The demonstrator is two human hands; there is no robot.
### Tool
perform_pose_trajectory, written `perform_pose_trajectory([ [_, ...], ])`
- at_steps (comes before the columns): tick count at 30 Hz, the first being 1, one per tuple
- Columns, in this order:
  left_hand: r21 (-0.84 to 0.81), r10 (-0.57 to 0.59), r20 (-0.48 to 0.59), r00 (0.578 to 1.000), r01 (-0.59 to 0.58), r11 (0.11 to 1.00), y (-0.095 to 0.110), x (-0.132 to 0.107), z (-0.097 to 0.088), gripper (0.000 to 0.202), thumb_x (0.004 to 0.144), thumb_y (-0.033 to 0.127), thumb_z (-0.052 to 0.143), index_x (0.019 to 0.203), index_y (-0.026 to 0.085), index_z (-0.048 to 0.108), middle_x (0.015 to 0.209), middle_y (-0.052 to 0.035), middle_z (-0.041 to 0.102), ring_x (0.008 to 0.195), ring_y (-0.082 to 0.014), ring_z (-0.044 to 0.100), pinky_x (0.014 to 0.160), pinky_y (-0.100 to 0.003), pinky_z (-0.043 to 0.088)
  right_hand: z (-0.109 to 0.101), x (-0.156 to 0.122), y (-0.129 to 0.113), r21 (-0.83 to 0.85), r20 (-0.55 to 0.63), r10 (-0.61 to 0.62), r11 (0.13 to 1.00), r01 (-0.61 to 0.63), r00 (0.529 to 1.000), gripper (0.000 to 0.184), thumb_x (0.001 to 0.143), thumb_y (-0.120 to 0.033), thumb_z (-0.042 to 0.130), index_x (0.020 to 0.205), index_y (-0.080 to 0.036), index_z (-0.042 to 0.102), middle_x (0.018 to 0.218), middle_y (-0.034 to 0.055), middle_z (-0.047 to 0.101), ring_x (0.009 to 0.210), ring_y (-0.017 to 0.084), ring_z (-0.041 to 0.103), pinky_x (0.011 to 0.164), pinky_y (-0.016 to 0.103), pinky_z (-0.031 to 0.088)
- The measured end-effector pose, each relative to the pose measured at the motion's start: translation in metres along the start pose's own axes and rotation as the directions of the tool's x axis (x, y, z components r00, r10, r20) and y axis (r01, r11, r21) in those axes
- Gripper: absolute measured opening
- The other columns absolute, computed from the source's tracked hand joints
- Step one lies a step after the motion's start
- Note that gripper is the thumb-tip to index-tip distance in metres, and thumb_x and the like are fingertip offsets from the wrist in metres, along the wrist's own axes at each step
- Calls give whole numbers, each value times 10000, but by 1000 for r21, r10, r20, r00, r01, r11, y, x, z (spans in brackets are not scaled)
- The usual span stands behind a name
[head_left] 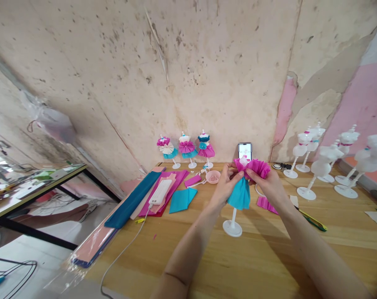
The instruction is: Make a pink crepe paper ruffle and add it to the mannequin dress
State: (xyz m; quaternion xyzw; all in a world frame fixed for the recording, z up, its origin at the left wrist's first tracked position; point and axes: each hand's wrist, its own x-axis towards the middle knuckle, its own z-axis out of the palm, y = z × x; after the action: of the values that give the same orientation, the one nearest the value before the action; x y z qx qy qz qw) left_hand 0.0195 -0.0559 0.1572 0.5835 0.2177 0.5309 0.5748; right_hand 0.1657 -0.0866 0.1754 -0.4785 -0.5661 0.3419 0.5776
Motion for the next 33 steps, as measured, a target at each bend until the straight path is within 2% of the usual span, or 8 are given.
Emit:
perform_pose_trajectory([
  [3, 106, 114, -46, 992, -109, 988, -2, 1, 2, 342, 856, 377, 621, 1092, 203, 444, 1039, -67, 607, 994, -186, 594, 887, -341, 461, 2, -1, 3, -99, -62, -67, 993, 60, 996, 321, 811, -509, 626, 875, -195, 651, 710, 26, 658, 647, 185, 606, 617, 318, 507],
  [7, 207, 273, -85, 958, -251, 946, -2, 2, -2, 352, 850, 375, 629, 1098, 208, 443, 1116, -77, 583, 1062, -192, 564, 930, -337, 432, 3, -6, 1, -296, -75, -267, 926, 234, 961, 286, 831, -474, 618, 959, -220, 649, 735, 12, 652, 670, 173, 590, 635, 294, 472],
  [11, 202, 305, -44, 951, -290, 935, 3, 3, -8, 338, 842, 365, 640, 1085, 224, 453, 1095, -63, 581, 1010, -177, 575, 883, -311, 446, 2, -10, -2, -438, -1, -458, 799, 411, 889, 186, 873, -394, 575, 923, -227, 640, 847, 32, 658, 748, 174, 583, 692, 291, 444],
  [13, 187, 296, -35, 955, -285, 940, 5, 3, -9, 338, 834, 372, 649, 1075, 222, 465, 1092, -59, 582, 1002, -173, 577, 879, -305, 448, 2, -10, -3, -431, 3, -480, 791, 434, 877, 180, 879, -388, 565, 904, -227, 642, 863, 42, 654, 774, 182, 581, 707, 294, 444],
  [18, 63, 173, -8, 985, -173, 983, 9, 2, -4, 353, 836, 388, 644, 1087, 207, 473, 1124, -74, 618, 1076, -195, 584, 939, -327, 438, 3, -7, -2, -263, -69, -312, 922, 284, 948, 298, 842, -494, 587, 908, -213, 662, 815, 40, 665, 769, 202, 590, 691, 308, 463],
  [21, 20, 82, -26, 996, -81, 997, 9, 1, -4, 367, 824, 403, 655, 1079, 197, 491, 1087, -72, 646, 1047, -200, 605, 933, -339, 445, 3, -3, 0, -161, -54, -177, 973, 166, 983, 356, 812, -521, 614, 953, -198, 666, 847, 33, 681, 794, 210, 603, 710, 319, 472],
  [28, 31, 15, -69, 997, -13, 999, 7, 3, -9, 408, 781, 427, 697, 1056, 188, 513, 954, -53, 668, 898, -187, 638, 836, -332, 477, 1, -1, 2, -92, -74, -93, 992, 86, 993, 357, 776, -496, 665, 969, -196, 672, 763, 4, 653, 685, 172, 555, 628, 299, 440],
  [33, 26, 0, -55, 999, 2, 1000, 5, 3, -10, 424, 777, 439, 698, 1063, 189, 508, 967, -60, 669, 902, -191, 639, 832, -338, 482, -1, 0, 2, -55, -17, -9, 998, 8, 1000, 333, 754, -508, 677, 785, -177, 656, 653, 16, 609, 580, 151, 497, 533, 288, 394],
])
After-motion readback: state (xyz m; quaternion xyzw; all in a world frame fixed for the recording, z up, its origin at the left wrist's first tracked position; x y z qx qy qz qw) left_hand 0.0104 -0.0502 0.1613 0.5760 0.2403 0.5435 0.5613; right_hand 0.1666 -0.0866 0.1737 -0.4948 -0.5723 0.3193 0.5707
